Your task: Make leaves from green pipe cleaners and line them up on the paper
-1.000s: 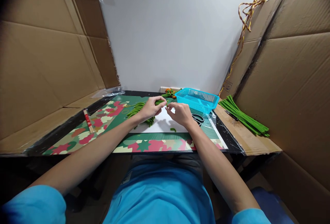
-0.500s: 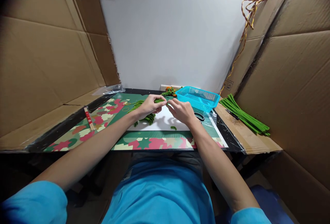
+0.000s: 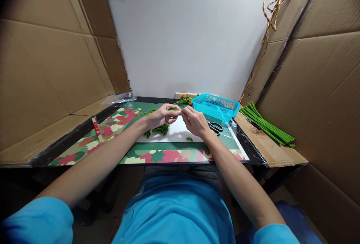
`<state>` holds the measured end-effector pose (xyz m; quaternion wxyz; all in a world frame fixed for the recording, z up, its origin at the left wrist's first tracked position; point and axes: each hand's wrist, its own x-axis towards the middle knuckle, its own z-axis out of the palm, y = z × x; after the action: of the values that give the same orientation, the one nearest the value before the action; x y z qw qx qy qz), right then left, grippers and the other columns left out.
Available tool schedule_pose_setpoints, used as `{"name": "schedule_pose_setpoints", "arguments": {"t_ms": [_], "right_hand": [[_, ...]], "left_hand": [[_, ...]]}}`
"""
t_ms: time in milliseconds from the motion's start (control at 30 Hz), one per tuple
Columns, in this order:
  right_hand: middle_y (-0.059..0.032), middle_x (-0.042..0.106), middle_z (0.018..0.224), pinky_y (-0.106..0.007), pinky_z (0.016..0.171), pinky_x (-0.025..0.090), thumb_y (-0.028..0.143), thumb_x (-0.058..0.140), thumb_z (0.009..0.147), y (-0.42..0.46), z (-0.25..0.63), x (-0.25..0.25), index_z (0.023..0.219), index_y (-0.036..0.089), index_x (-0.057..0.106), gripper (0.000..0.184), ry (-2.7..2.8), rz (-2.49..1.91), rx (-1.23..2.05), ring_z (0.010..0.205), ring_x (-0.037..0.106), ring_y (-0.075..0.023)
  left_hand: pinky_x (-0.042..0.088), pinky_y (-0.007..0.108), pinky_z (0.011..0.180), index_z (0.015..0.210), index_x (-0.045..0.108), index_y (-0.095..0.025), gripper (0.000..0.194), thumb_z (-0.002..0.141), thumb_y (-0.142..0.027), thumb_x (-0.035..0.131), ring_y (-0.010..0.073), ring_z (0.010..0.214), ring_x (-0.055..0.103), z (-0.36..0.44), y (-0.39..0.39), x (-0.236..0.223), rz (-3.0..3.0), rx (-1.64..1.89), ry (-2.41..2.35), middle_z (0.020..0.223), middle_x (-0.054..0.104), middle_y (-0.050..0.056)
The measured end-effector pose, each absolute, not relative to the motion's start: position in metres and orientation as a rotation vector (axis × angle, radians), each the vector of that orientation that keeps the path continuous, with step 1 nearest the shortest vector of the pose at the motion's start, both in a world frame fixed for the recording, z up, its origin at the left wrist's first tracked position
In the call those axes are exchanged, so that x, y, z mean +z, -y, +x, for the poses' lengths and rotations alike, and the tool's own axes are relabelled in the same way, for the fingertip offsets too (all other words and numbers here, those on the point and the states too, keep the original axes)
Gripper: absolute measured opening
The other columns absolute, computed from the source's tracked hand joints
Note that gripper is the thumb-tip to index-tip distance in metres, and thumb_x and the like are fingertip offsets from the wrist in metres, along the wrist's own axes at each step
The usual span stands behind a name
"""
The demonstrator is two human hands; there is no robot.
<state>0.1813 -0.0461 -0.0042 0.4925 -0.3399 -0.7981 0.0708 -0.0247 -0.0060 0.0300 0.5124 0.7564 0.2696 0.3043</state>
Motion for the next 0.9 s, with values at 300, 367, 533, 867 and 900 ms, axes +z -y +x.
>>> {"name": "schedule_pose_setpoints", "arguments": {"t_ms": [300, 367, 533, 867, 900], "right_hand": [[0.0044, 0.054, 0.069, -0.022, 0.048, 0.043, 0.046, 0.056, 0.107, 0.021, 0.178, -0.014, 0.088, 0.017, 0.062, 0.035, 1.624, -0.791, 0.927, 0.05, 0.048, -0.0087], [-0.0017, 0.068, 0.092, -0.027, 0.062, 0.057, 0.042, 0.063, 0.105, 0.014, 0.185, -0.014, 0.108, 0.014, 0.067, 0.028, 1.605, -0.805, 1.051, 0.069, 0.064, -0.0125], [-0.0041, 0.07, 0.102, -0.03, 0.068, 0.06, 0.04, 0.066, 0.104, 0.014, 0.192, -0.008, 0.115, 0.015, 0.067, 0.028, 1.575, -0.8, 1.183, 0.078, 0.068, -0.0147], [0.0025, 0.055, 0.071, -0.024, 0.052, 0.028, 0.047, 0.086, 0.079, 0.036, 0.179, 0.001, 0.078, 0.021, 0.066, 0.032, 1.508, -0.772, 0.83, 0.058, 0.037, -0.0111], [0.0025, 0.055, 0.071, -0.025, 0.052, 0.028, 0.047, 0.086, 0.079, 0.036, 0.179, 0.001, 0.077, 0.021, 0.067, 0.032, 1.511, -0.775, 0.818, 0.058, 0.036, -0.0115]], "left_hand": [[0.058, 0.028, 0.064, 0.106, 0.069, -0.014, 0.024, 0.103, -0.038, 0.067, 0.0131, 0.07, 0.065, -0.008, 0.012, 0.018, 2.082, 1.128, -0.665, 0.091, 0.069, 0.002], [0.06, 0.033, 0.073, 0.102, 0.07, -0.014, 0.02, 0.101, -0.035, 0.07, 0.0162, 0.081, 0.068, -0.008, 0.012, 0.02, 2.165, 1.172, -0.639, 0.097, 0.07, 0.003], [0.061, 0.035, 0.079, 0.102, 0.071, -0.015, 0.018, 0.101, -0.033, 0.071, 0.0176, 0.086, 0.069, -0.008, 0.013, 0.02, 2.226, 1.207, -0.646, 0.1, 0.071, 0.004], [0.061, 0.03, 0.066, 0.116, 0.068, -0.014, 0.028, 0.104, -0.039, 0.065, 0.015, 0.076, 0.069, -0.008, -0.003, 0.01, 1.943, 0.949, -0.813, 0.101, 0.072, 0.005], [0.061, 0.03, 0.066, 0.116, 0.068, -0.014, 0.028, 0.104, -0.039, 0.065, 0.015, 0.076, 0.069, -0.01, -0.003, 0.011, 1.932, 0.929, -0.808, 0.101, 0.072, 0.005]]}}
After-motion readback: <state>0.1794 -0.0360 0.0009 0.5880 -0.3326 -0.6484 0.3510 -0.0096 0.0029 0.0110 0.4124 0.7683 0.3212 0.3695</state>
